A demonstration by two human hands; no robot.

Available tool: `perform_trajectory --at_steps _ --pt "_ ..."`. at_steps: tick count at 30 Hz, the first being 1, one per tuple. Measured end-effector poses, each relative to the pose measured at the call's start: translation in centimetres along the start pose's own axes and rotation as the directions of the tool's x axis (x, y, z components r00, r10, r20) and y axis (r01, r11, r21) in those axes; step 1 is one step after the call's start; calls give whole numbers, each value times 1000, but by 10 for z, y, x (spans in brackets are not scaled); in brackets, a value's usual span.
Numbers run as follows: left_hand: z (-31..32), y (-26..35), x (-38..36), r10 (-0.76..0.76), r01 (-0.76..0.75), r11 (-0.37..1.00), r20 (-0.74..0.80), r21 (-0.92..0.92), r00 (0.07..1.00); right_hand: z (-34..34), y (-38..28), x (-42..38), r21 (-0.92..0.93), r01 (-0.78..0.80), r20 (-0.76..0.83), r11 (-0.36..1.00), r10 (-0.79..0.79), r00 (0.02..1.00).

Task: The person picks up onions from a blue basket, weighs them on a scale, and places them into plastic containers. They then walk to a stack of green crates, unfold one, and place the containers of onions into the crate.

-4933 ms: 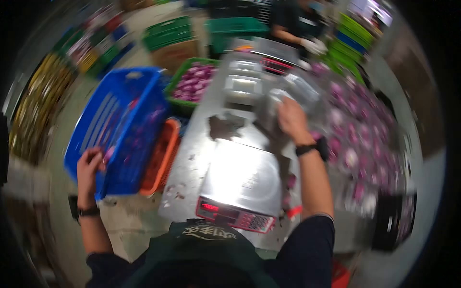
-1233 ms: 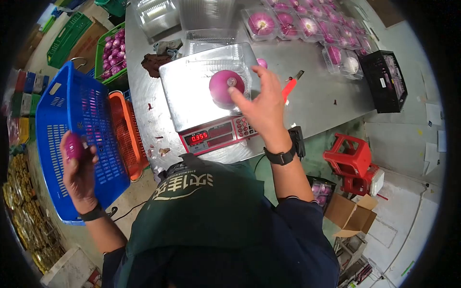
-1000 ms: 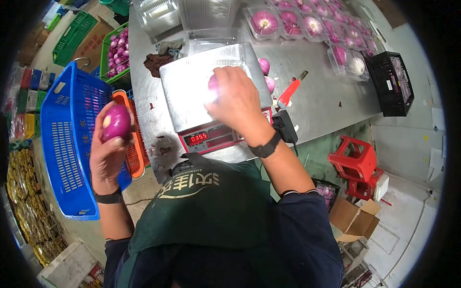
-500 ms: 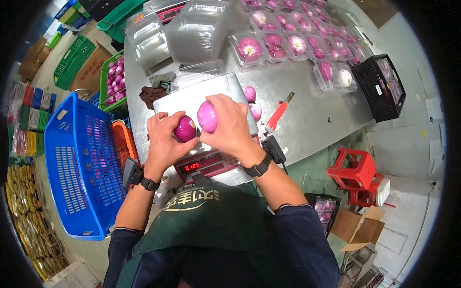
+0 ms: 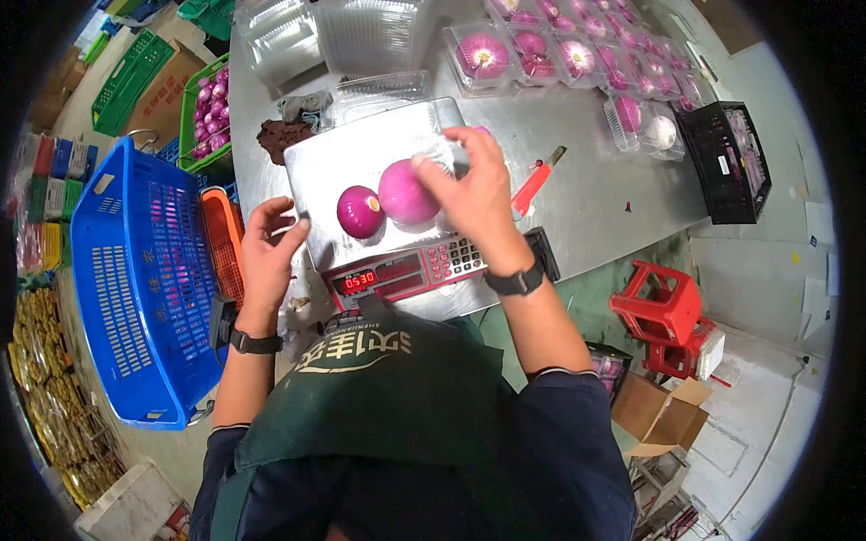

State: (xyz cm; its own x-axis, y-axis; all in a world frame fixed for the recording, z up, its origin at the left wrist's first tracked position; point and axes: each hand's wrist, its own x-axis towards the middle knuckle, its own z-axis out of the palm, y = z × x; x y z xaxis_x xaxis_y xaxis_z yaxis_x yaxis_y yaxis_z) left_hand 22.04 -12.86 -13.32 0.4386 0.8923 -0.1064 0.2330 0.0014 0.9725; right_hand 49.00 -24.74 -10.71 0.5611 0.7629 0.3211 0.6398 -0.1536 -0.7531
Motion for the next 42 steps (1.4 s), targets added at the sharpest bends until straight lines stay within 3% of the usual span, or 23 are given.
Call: perform_trajectory --at_steps 2,3,5,6,7,9,10,11,12,13,15,17,19,20,21,23,24,26,30,33,36,39,42 --pt "-11 -21 -3 -12 12 1000 -19 -13 1000 4 15 17 60 -264 -24 963 265 964" --pt "-8 -4 -12 -203 207 958 44 -200 978 10 29 29 54 -253 -48 966 255 966" --pt "-5 -14 -22 -324 371 884 200 -286 925 29 57 50 189 -361 19 913 364 931" --pt "0 -9 -26 -344 428 844 286 -323 894 34 54 61 333 -458 98 824 453 886" --pt "6 -4 -31 -359 487 801 371 -349 856 33 50 66 339 -443 75 830 446 892" --pt "12 -1 -35 -335 543 724 471 -425 816 29 45 79 416 -600 269 683 538 799" --pt "12 2 -35 -326 550 703 482 -452 813 25 37 78 502 -482 205 718 443 873" --pt "12 5 -36 -318 559 679 495 -477 809 10 30 71 405 -442 213 800 387 897" --pt "9 7 -35 -310 584 637 527 -503 791 4 36 56 208 -126 95 970 108 990" --pt "7 8 -36 -286 573 638 533 -514 796 -6 46 38 -40 199 45 979 -197 979" --pt "5 8 -37 -248 580 599 560 -552 790 -45 16 1 -134 336 231 932 -300 926" --pt "11 7 -35 -244 559 633 547 -536 801 -68 5 -24 -107 94 570 990 -16 821" --pt "18 -3 -30 -345 534 702 431 -471 834 -70 6 -39 8 -187 679 982 132 722" --pt "27 -2 -28 -375 498 770 348 -400 859 -63 8 -45 36 -188 603 981 129 787" --pt "30 -6 -26 -361 502 775 382 -383 851 -56 10 -51 48 -264 533 963 198 822" --pt "28 -18 -16 -313 433 805 329 -405 891 -36 28 -64 367 -597 547 713 353 759" --pt "30 -16 -14 -303 433 809 347 -398 887 -39 26 -66 372 -594 529 713 363 767" --pt "32 -9 -11 -296 411 845 342 -341 892 -43 23 -67 452 -699 542 555 452 709" --pt "51 12 -5 -286 370 893 313 -257 906 -50 39 -68 496 -690 512 527 464 723" --pt "63 9 6 -301 373 907 319 -195 898 -74 56 -68 393 -627 524 673 396 754" --pt "83 12 15 -261 343 929 412 -139 873 -92 65 -62 368 -645 387 670 520 761" --pt "114 29 17 -255 363 921 483 -144 838 -101 70 -57 364 -699 308 615 629 714" --pt "137 33 23 -225 308 947 499 -91 837 -104 94 -53 522 -690 406 502 565 719"
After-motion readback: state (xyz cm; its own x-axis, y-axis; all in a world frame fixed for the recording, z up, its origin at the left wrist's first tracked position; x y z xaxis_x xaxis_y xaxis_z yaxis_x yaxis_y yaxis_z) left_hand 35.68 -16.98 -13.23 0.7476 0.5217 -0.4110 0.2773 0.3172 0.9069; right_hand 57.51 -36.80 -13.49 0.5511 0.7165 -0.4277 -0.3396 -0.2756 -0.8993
